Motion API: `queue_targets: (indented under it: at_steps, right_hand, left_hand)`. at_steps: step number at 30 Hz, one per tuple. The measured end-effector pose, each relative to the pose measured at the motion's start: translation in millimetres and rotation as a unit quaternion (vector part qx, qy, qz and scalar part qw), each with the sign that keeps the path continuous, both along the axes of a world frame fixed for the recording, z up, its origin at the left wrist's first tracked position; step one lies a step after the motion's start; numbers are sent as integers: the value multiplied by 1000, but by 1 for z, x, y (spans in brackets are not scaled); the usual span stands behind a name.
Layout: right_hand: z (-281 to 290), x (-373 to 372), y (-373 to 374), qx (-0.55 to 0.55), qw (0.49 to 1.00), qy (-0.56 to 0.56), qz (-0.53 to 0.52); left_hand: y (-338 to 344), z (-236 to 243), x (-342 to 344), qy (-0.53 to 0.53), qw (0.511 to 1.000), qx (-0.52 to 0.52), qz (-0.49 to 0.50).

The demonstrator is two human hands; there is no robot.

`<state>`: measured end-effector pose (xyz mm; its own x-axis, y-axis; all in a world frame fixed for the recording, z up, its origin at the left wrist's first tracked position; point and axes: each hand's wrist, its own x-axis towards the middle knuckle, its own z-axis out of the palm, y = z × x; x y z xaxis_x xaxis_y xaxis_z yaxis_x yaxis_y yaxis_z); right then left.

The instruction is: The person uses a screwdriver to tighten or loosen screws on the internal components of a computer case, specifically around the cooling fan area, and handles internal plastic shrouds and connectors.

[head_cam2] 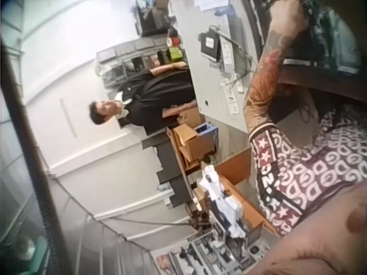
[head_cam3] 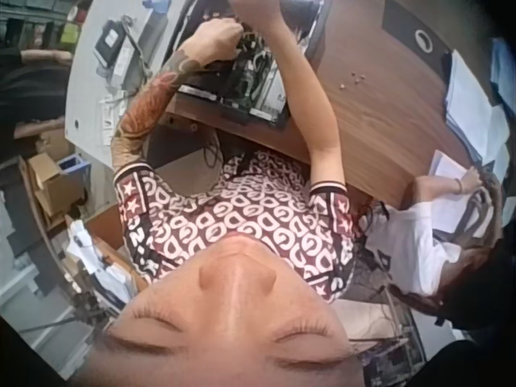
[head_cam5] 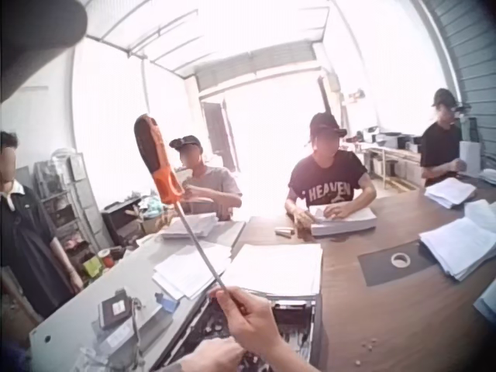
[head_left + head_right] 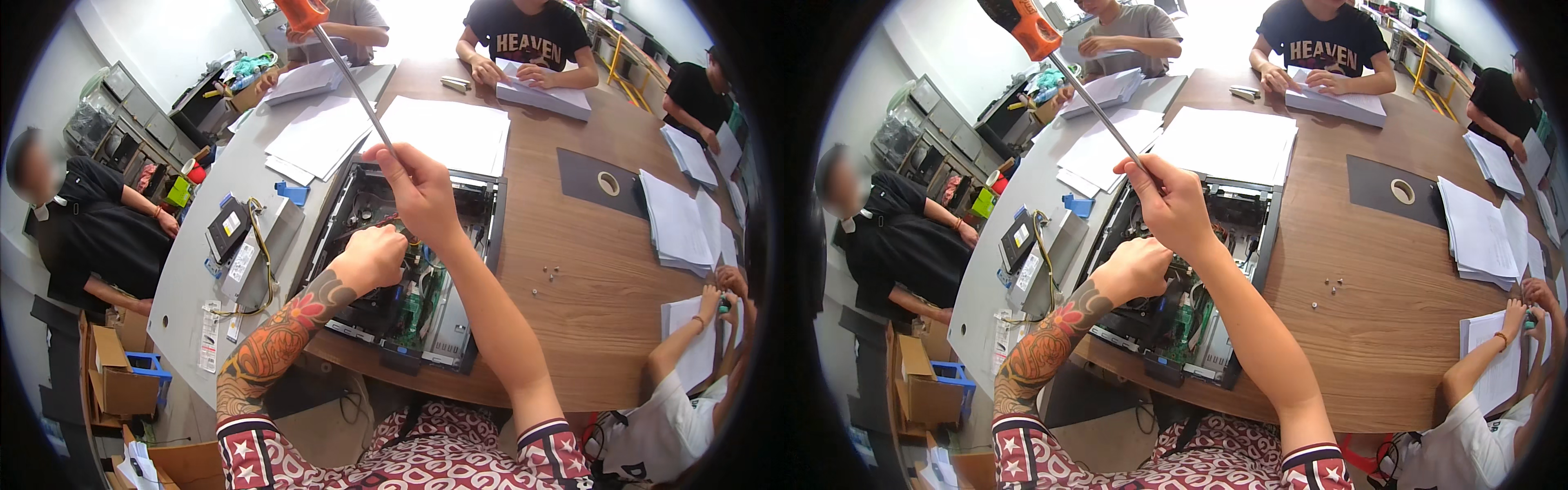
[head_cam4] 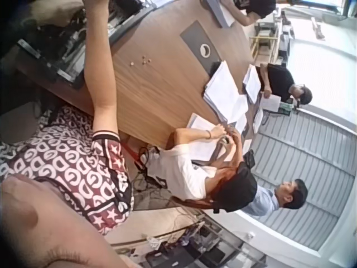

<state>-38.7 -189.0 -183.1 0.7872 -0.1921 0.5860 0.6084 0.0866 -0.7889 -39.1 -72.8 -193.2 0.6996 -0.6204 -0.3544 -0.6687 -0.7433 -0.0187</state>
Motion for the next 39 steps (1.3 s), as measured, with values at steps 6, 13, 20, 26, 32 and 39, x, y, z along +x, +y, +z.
queue_targets:
  at_steps: [6,13,20,26,32,39]
  right_hand:
    - [0,0,2,3,1000,-10,4]
    - [6,-5,-1,13,999,21,21]
    - [6,-5,-2,-11,1000,0,2]
    - [9,-6,1,-32,999,-7,5]
    - [4,-5,-6,-68,998,3,17]
    - [5,-4,2,-66,997,-37,13]
  left_hand:
    - [12,-18,7,-6,999,11,-42]
    - [24,-29,6,-46,997,-57,-28]
    - [20,-17,10,-1,999,-20,-34]
    - [26,-24,12,-16,997,-53,-47]
    - [19,-5,15,11,997,-72,-17]
    - [34,-23,16,-16,993,-91,-75]
